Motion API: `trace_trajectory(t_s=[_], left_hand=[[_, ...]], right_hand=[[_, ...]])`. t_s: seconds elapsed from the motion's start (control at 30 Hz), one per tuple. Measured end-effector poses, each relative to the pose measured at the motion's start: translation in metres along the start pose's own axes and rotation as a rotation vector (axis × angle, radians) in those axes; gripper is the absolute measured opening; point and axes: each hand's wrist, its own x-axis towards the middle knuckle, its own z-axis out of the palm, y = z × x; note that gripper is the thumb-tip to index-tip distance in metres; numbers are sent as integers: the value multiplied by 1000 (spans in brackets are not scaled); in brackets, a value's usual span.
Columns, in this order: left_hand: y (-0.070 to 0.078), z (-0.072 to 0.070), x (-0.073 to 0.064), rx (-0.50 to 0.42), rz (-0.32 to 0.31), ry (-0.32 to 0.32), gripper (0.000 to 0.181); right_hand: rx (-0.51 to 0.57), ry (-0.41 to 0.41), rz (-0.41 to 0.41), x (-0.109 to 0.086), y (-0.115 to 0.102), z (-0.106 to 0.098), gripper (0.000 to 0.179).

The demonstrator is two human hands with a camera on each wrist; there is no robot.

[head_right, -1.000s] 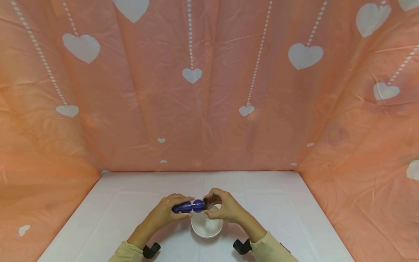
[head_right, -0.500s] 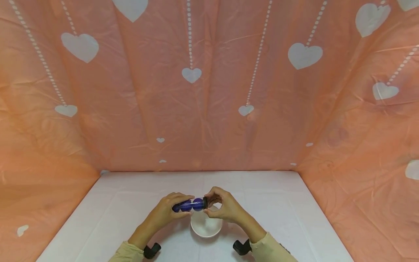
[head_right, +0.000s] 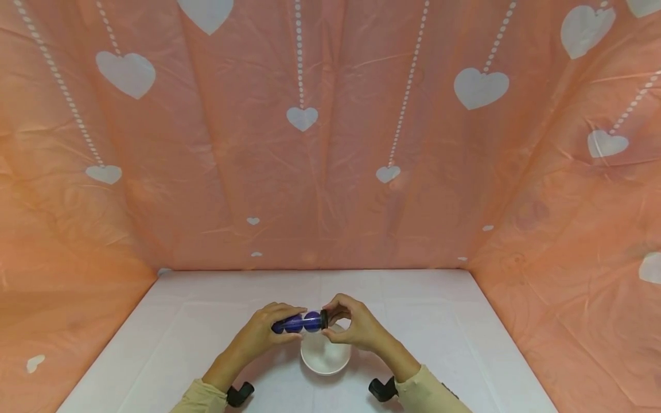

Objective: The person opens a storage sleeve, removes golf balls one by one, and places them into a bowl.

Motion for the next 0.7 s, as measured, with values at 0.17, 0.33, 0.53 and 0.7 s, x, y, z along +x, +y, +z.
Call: trace_trajectory(t_s=[0.17, 0.33, 0.53, 0.7], left_hand=[[-2, 0, -1, -8, -1, -7, 54], [-4, 0, -2, -31, -1, -6, 54], [-3, -1, -2, -20, -13, -7, 53], [-2, -1, -2, 18, -53, 2, 51]], right_hand=[[13, -34, -13, 0, 0, -2, 41], [36, -67, -35, 0, 1, -5, 39], [52, -49, -8, 0, 3, -3, 39], [52, -24, -18, -2, 3, -1, 42]])
